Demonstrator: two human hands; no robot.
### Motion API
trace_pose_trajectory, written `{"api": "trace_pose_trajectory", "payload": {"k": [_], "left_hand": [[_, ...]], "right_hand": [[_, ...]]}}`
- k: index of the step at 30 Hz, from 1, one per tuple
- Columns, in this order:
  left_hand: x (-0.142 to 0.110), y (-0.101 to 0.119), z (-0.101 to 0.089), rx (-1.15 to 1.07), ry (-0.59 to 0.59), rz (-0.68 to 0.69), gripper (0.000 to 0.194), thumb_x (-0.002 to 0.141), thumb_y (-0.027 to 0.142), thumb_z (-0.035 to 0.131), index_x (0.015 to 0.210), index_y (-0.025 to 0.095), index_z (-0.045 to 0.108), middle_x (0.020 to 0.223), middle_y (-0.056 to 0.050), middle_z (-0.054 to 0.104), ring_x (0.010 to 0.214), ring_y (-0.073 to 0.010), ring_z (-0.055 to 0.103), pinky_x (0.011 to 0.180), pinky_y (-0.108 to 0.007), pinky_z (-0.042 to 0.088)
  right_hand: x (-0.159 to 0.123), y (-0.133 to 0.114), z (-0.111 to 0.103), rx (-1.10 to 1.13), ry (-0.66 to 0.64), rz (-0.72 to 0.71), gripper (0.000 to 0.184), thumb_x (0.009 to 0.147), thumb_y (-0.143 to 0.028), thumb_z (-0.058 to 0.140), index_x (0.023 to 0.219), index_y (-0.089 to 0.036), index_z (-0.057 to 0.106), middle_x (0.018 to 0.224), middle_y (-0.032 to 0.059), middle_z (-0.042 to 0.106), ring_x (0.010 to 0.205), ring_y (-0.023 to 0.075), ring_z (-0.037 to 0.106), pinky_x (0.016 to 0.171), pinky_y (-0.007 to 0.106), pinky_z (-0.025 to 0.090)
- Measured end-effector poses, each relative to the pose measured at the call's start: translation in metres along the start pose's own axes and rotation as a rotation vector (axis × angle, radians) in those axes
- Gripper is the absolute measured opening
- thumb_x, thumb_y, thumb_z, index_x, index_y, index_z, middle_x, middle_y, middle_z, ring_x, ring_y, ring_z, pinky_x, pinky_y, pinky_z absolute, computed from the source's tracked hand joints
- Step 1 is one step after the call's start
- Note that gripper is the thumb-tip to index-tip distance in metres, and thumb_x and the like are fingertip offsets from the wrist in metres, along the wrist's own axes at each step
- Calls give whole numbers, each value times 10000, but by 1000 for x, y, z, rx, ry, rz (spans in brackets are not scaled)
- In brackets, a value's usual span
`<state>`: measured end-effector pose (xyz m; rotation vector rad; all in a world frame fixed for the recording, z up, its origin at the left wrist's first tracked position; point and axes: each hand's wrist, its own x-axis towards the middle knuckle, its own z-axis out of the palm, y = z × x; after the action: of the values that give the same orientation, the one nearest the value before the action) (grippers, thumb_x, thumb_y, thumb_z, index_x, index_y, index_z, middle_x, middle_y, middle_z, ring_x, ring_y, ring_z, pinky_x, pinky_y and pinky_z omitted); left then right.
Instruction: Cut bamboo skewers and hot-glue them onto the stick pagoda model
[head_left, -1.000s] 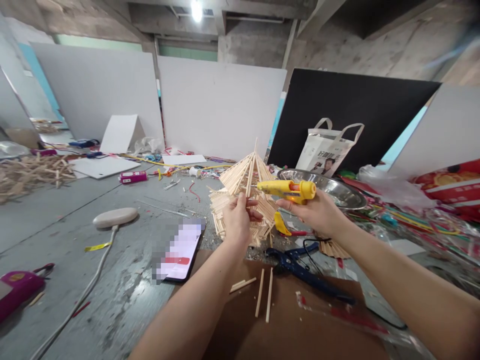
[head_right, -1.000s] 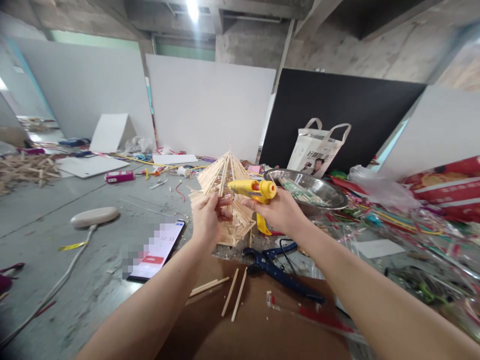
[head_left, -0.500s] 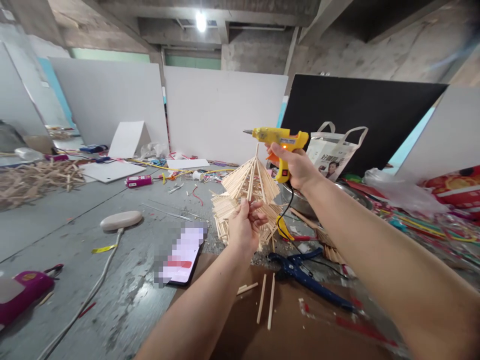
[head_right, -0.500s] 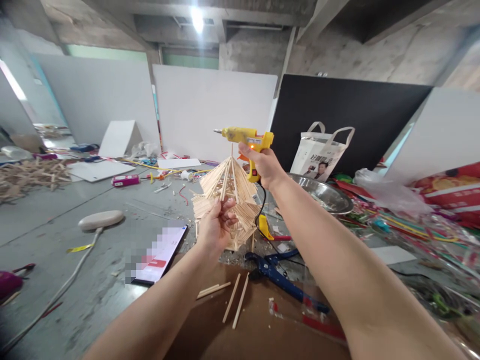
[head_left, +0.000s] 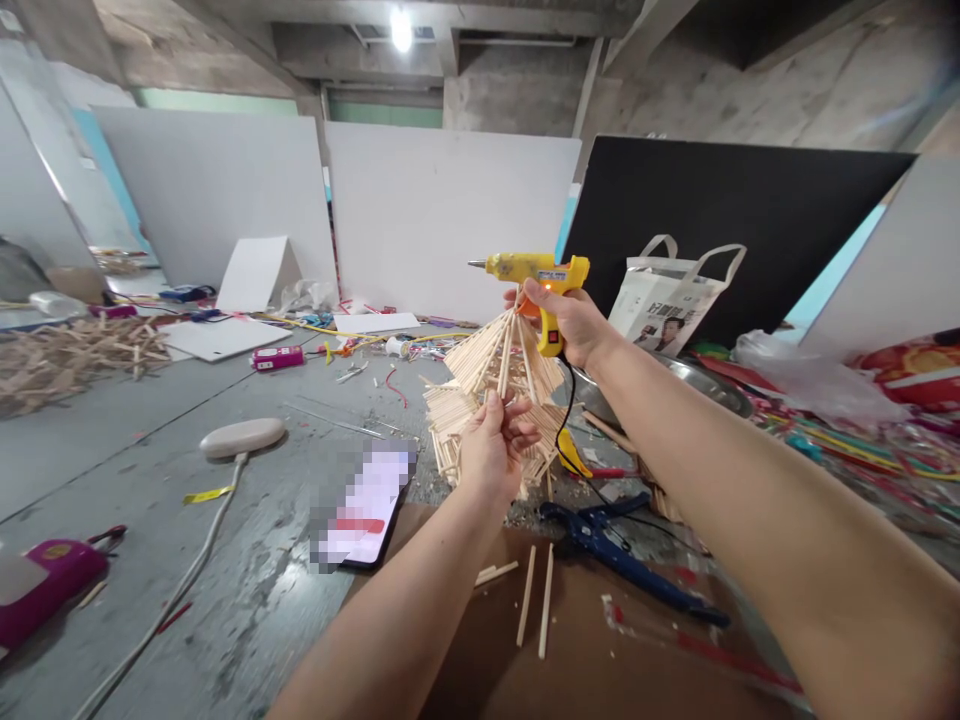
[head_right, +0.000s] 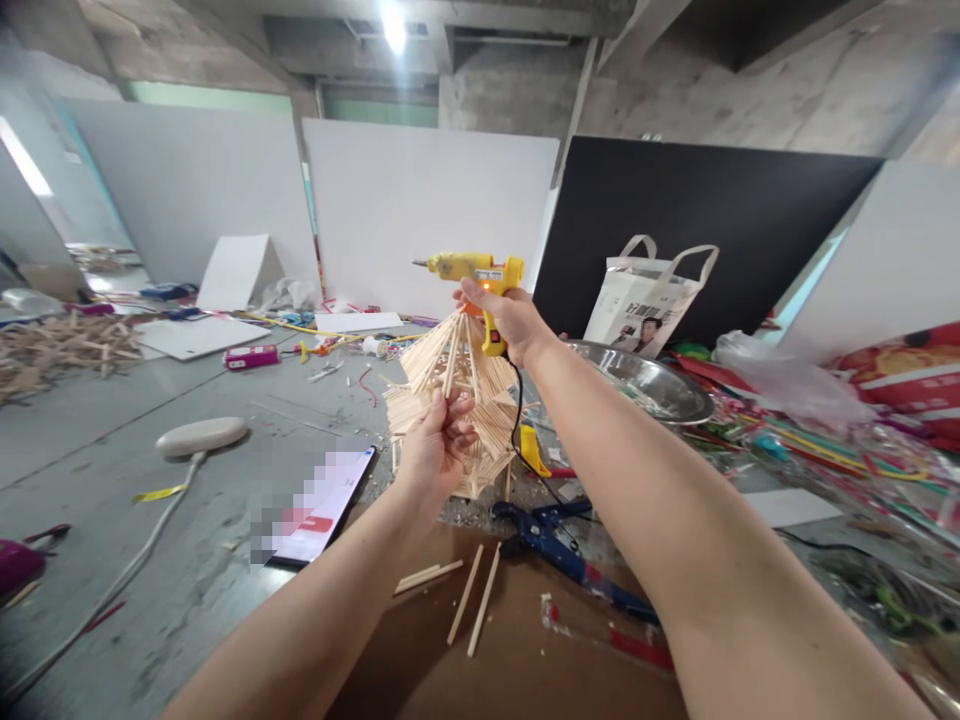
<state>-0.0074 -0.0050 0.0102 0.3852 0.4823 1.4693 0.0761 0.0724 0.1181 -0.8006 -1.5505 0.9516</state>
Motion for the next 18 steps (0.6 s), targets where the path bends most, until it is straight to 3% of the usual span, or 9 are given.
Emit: {"api": "trace_pose_trajectory", "payload": {"k": [18], "left_hand": [[0,0,0,45,21,-10,237,778,358,491,819,133,555,659,-9,621,405,-45,509,443,-182,423]], "right_hand": [[-2,0,1,-66,24,0,317,624,-509,599,718,-207,593,901,43,648,835,176,592,673,295,490]]}}
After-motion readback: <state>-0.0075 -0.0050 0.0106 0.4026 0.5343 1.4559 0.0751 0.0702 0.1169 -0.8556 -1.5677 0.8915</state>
